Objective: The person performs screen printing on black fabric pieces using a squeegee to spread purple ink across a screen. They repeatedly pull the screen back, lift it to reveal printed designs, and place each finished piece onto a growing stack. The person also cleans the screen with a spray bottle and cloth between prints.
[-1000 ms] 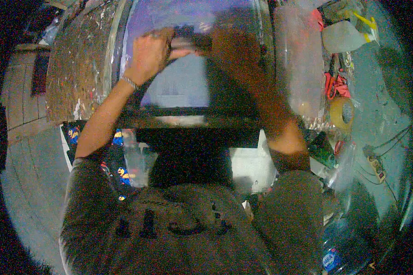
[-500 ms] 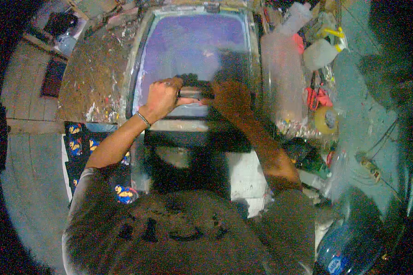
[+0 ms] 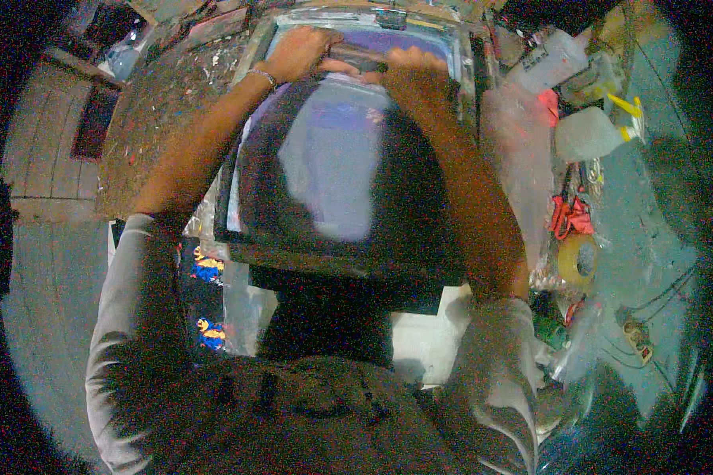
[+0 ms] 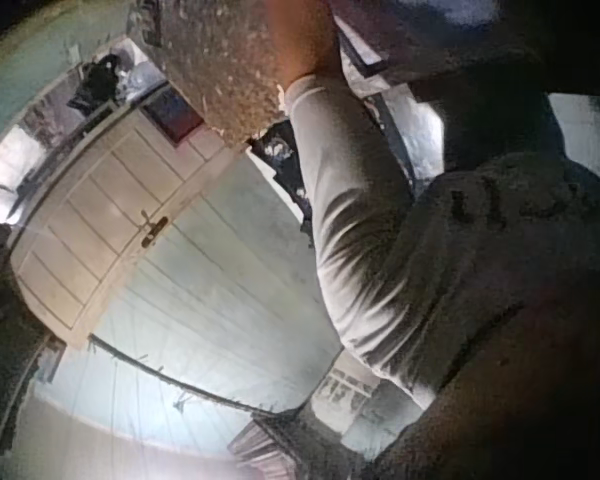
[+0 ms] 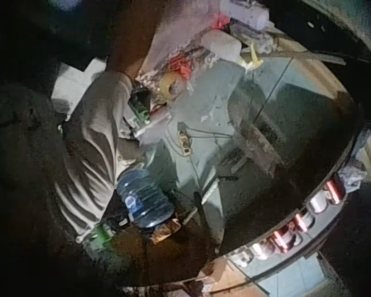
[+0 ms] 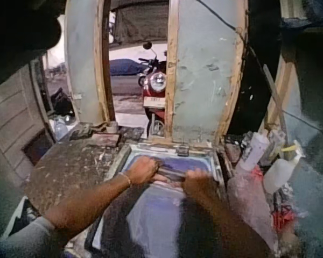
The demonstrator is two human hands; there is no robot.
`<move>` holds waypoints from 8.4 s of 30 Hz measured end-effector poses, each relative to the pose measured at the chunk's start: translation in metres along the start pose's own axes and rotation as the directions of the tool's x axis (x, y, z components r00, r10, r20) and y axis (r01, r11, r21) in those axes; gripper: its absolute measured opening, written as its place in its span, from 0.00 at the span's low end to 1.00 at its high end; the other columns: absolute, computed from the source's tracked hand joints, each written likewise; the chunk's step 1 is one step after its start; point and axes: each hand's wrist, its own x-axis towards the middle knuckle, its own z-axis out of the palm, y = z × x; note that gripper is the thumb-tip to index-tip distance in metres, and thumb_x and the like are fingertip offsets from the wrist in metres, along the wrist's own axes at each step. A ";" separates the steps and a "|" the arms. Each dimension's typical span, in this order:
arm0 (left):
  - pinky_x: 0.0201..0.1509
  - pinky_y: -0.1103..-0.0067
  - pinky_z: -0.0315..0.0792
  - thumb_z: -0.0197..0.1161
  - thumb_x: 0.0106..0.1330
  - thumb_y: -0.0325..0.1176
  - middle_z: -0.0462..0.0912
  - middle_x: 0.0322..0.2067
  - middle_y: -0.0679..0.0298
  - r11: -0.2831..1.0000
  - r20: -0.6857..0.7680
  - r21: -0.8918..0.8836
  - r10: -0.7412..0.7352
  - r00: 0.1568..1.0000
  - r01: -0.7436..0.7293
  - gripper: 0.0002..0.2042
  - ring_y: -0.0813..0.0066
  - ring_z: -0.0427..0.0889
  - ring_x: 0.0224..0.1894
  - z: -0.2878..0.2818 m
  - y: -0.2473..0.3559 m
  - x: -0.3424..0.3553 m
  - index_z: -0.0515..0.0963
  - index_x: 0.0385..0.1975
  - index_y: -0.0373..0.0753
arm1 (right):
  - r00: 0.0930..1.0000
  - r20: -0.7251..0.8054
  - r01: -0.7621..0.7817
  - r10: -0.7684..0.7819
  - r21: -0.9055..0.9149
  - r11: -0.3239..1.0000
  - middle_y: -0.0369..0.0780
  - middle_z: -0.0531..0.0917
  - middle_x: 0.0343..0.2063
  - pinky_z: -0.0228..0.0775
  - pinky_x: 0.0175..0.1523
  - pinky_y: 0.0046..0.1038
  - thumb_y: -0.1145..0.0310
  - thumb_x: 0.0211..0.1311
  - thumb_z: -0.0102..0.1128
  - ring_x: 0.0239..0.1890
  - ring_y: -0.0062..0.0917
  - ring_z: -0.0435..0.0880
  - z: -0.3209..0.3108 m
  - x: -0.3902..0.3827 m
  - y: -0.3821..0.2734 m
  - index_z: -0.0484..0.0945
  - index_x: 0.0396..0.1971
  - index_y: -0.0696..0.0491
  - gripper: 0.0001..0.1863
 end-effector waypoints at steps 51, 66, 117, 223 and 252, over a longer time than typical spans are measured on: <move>0.35 0.61 0.78 0.69 0.57 0.59 0.84 0.27 0.52 0.905 -0.186 0.086 -0.397 0.899 0.417 0.25 0.52 0.86 0.34 -0.034 0.107 -0.066 0.79 0.30 0.38 | 0.896 -0.078 0.443 -0.437 0.079 0.893 0.46 0.87 0.29 0.79 0.39 0.47 0.26 0.47 0.62 0.35 0.45 0.88 -0.006 0.009 0.020 0.85 0.36 0.49 0.37; 0.32 0.61 0.78 0.66 0.58 0.63 0.85 0.29 0.53 0.977 -0.067 0.039 -0.205 0.977 0.208 0.28 0.49 0.86 0.32 0.008 0.094 -0.043 0.77 0.30 0.39 | 0.992 0.053 0.116 -0.118 0.048 0.992 0.45 0.86 0.29 0.77 0.40 0.47 0.28 0.48 0.63 0.35 0.46 0.86 0.001 -0.051 0.027 0.82 0.36 0.53 0.38; 0.37 0.58 0.79 0.62 0.56 0.68 0.86 0.29 0.50 0.974 -0.058 -0.010 -0.227 0.972 0.227 0.31 0.49 0.87 0.36 0.008 0.038 -0.012 0.82 0.35 0.40 | 0.996 0.064 0.072 -0.068 -0.057 0.996 0.45 0.87 0.34 0.79 0.42 0.46 0.25 0.45 0.64 0.39 0.46 0.87 0.004 0.014 0.028 0.86 0.41 0.47 0.39; 0.79 0.50 0.32 0.54 0.46 0.80 0.50 0.76 0.51 0.879 0.118 0.088 -0.476 0.872 0.468 0.65 0.53 0.38 0.80 -0.048 0.183 -0.310 0.52 0.73 0.25 | 0.559 0.694 0.093 -0.454 0.492 0.866 0.51 0.84 0.46 0.76 0.43 0.42 0.24 0.52 0.61 0.45 0.37 0.85 -0.012 -0.101 -0.032 0.82 0.44 0.59 0.46; 0.79 0.53 0.39 0.62 0.57 0.62 0.53 0.75 0.50 0.896 0.192 -0.041 -0.428 0.883 0.443 0.47 0.50 0.43 0.79 -0.031 0.172 -0.327 0.64 0.69 0.31 | 0.831 0.555 -0.512 -0.047 0.729 -0.455 0.40 0.83 0.45 0.79 0.53 0.47 0.62 0.64 0.69 0.46 0.36 0.85 0.153 0.278 -0.297 0.77 0.53 0.53 0.20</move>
